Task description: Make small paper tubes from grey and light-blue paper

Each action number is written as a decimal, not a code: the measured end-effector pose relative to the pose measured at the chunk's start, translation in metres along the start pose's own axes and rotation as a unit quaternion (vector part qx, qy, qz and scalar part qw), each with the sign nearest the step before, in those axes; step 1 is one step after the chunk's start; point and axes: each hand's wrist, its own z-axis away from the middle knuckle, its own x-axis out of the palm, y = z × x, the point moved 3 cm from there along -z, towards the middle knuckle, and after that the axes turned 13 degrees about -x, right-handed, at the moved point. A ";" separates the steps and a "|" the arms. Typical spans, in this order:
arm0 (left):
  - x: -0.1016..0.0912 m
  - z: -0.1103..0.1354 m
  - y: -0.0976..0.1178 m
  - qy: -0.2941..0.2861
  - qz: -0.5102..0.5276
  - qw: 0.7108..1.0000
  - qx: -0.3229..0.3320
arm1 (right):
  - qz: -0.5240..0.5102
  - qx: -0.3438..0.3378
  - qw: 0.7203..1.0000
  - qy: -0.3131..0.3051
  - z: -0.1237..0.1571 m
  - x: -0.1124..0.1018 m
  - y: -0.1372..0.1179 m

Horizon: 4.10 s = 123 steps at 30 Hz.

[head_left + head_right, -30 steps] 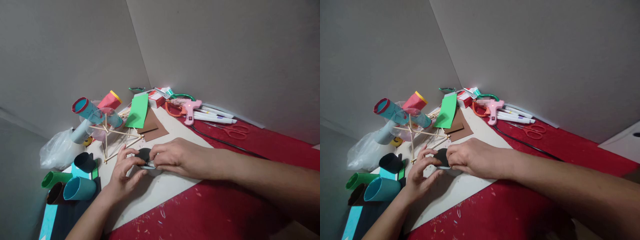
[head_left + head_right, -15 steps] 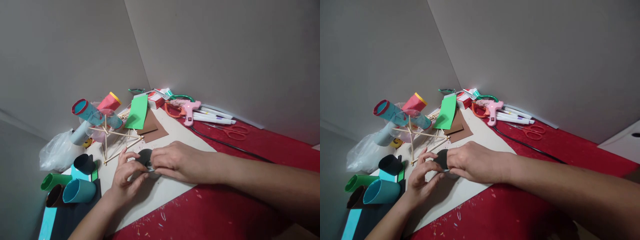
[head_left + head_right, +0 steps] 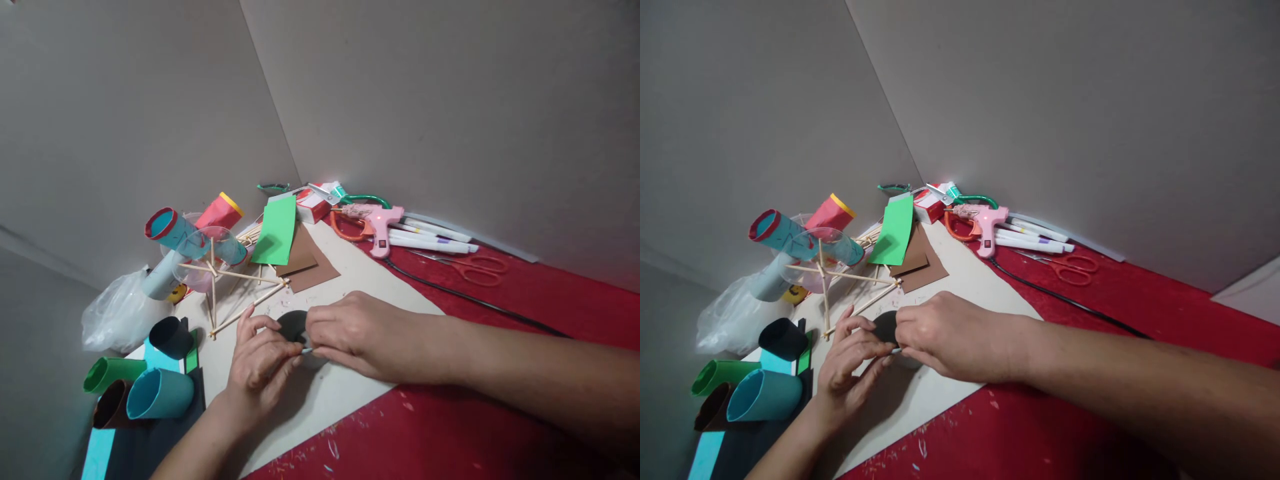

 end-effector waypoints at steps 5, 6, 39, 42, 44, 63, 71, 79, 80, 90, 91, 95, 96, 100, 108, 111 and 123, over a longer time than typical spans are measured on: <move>-0.001 -0.001 0.001 -0.037 0.034 0.998 -0.042 | -0.016 0.000 1.000 -0.006 0.000 0.001 0.002; -0.001 -0.001 0.001 -0.040 0.035 0.998 -0.045 | -0.020 0.002 1.000 0.000 0.001 0.001 0.002; -0.003 0.001 -0.009 0.006 -0.027 1.000 -0.006 | -0.135 0.011 0.989 0.058 0.001 0.000 0.005; -0.005 0.000 -0.007 -0.004 -0.007 1.000 -0.013 | -0.129 0.029 0.990 0.039 0.002 -0.001 0.008; -0.005 -0.002 -0.004 -0.012 0.006 1.000 -0.004 | -0.124 0.028 0.991 0.041 0.002 -0.001 0.008; -0.004 -0.003 0.006 -0.063 0.026 0.997 -0.039 | -0.116 0.028 0.992 0.046 0.002 0.004 0.006; -0.001 -0.001 0.005 -0.067 0.044 0.995 -0.052 | -0.157 0.001 0.985 0.075 0.002 0.011 0.003; -0.005 0.002 -0.010 -0.034 0.052 0.996 -0.061 | -0.223 -0.005 0.973 0.062 0.000 0.005 0.006; -0.006 0.002 -0.011 -0.032 0.052 0.996 -0.064 | -0.220 0.004 0.974 0.058 -0.001 0.003 0.007; -0.005 0.002 -0.005 -0.045 0.068 0.994 -0.076 | -0.159 0.006 0.983 0.088 0.003 0.006 0.005; -0.004 0.002 -0.005 -0.047 0.071 0.993 -0.077 | -0.156 -0.006 0.983 0.095 0.004 0.007 0.004; -0.003 0.003 -0.005 -0.042 0.081 0.993 -0.079 | -0.145 -0.009 0.984 0.099 0.004 0.009 0.004; -0.003 0.003 -0.005 -0.039 0.085 0.992 -0.081 | -0.143 -0.009 0.985 0.099 0.003 0.009 0.004; -0.003 0.003 -0.004 -0.027 0.092 0.993 -0.075 | -0.147 -0.007 0.985 0.089 0.002 0.008 0.005; -0.002 0.004 0.000 0.032 0.010 0.999 0.022 | -0.130 0.035 0.987 0.085 0.002 0.006 0.008; -0.003 0.003 0.002 0.041 -0.010 0.999 0.029 | -0.124 0.034 0.988 0.084 0.002 0.006 0.006; -0.001 0.006 0.000 0.036 0.057 0.997 -0.048 | -0.122 0.035 0.989 0.082 0.000 0.004 0.005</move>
